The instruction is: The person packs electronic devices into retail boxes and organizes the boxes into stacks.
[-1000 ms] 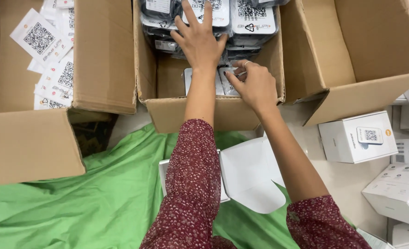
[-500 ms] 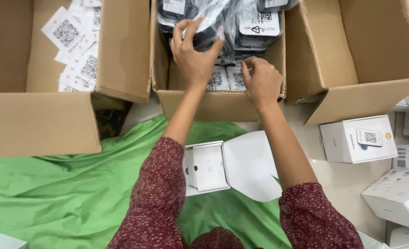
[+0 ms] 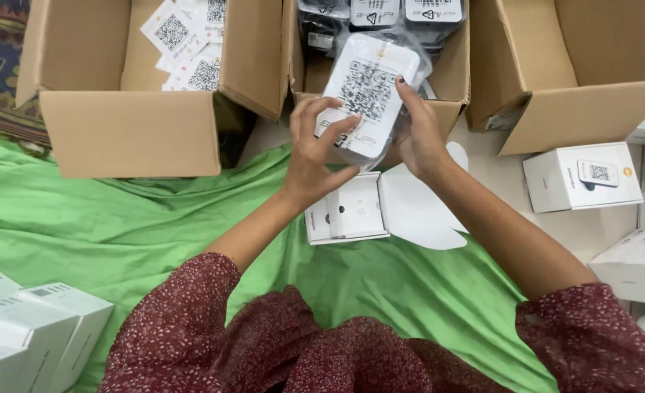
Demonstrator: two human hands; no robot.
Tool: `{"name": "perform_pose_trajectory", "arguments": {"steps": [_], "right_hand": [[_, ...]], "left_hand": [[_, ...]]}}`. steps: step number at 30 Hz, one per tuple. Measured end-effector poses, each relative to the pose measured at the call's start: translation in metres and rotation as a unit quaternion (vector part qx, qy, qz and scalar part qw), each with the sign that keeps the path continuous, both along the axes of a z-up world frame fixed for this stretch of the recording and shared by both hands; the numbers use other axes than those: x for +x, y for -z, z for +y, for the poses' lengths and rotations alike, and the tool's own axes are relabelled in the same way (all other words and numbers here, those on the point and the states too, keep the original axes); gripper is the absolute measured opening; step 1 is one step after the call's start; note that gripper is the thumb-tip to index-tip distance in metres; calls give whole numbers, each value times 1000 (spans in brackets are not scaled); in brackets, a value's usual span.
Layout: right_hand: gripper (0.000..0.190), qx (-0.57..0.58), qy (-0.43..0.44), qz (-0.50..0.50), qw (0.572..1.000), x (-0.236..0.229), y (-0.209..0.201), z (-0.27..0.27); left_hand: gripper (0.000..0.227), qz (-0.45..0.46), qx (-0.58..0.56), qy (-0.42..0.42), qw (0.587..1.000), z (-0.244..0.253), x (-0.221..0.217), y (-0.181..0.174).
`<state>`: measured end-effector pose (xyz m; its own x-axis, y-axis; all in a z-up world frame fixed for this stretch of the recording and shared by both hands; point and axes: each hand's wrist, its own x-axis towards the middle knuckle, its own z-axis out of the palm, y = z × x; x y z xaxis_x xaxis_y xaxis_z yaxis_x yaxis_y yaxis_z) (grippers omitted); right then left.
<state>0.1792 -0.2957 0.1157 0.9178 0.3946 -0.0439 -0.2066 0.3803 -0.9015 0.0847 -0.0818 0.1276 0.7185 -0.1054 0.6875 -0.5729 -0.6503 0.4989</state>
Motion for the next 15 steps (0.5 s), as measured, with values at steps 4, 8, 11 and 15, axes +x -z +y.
{"name": "perform_pose_trajectory", "arguments": {"steps": [4,8,11,15], "right_hand": [[59,-50,32,188,980,-40,-44,3],[49,-24,16,186,982,-56,-19,-9],[44,-75,-27,116,990,-67,2,-10],[38,-135,-32,146,980,-94,-15,11]], "left_hand": [[77,61,-113,116,985,-7,-12,-8],[75,295,-437,145,837,-4,-2,30],[52,418,-531,185,714,0,-15,47],[27,425,-489,175,741,6,-39,42]]}}
